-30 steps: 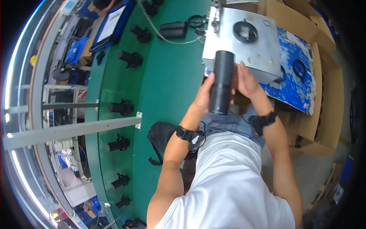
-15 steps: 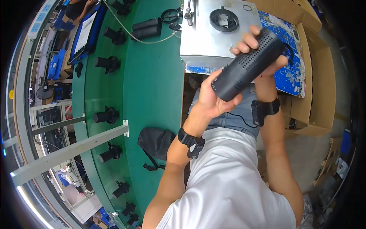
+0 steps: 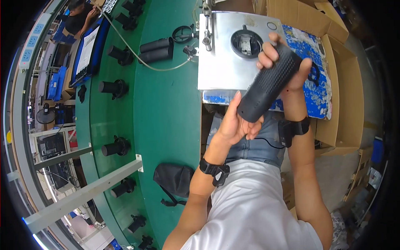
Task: The person assembles a device by fitting a circular frame onto a machine, inserting a cylindrical component into it, and pressing them together. After removing the completed assembly and setting it aside, they repeat the process with several more units.
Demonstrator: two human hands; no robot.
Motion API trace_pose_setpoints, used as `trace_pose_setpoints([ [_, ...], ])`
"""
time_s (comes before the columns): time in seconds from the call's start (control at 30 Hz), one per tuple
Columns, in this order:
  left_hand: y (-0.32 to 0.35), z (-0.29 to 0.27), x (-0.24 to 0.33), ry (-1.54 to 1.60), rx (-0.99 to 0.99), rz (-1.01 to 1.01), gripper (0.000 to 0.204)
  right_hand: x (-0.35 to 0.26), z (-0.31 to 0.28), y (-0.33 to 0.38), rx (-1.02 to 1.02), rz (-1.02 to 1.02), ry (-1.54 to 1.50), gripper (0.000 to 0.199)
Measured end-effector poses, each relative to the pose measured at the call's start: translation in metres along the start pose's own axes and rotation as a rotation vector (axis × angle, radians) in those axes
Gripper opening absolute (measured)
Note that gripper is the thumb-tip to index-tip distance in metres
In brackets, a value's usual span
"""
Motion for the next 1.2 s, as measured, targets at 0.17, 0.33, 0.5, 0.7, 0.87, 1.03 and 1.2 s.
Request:
trace_pose_setpoints([
  [0.17, 0.002, -0.019, 0.007, -0.141, 0.101, 0.037, 0.06, -0.099, -0.019, -0.04, 0.298, -0.509, 0.625, 0.038],
  [0.33, 0.028, -0.078, -0.025, -0.096, 0.222, -0.046, 0.042, -0.072, -0.011, -0.084, 0.239, -0.547, 0.974, 0.033],
  [0.5, 0.033, -0.087, -0.046, -0.035, 0.206, -0.04, 0.035, -0.025, -0.051, -0.078, 0.24, -0.406, 1.176, 0.031],
  [0.7, 0.031, -0.095, -0.052, -0.025, 0.236, -0.026, 0.032, -0.009, -0.071, -0.064, 0.471, -0.587, 1.26, 0.032],
  [0.87, 0.028, -0.089, -0.033, -0.094, 0.265, 0.039, 0.031, -0.007, -0.07, -0.071, 0.531, -0.563, 1.331, 0.032],
  [1.03, 0.027, -0.091, -0.039, 0.025, 0.158, 0.009, 0.032, 0.007, -0.082, -0.094, 0.072, 0.051, 0.966, 0.034],
  [1.2, 0.029, -0.095, -0.056, 0.088, 0.199, -0.012, 0.032, 0.005, -0.083, -0.067, 0.531, -0.413, 1.217, 0.02],
])
Point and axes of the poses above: each hand's wrist, its own y-axis away from the middle knuckle, its own z-axis out of the palm, x = y × z, the point moved 9 cm from there along -y, towards the middle knuckle, and after that the axes turned 7 degrees about x, right-handed, at the moved point
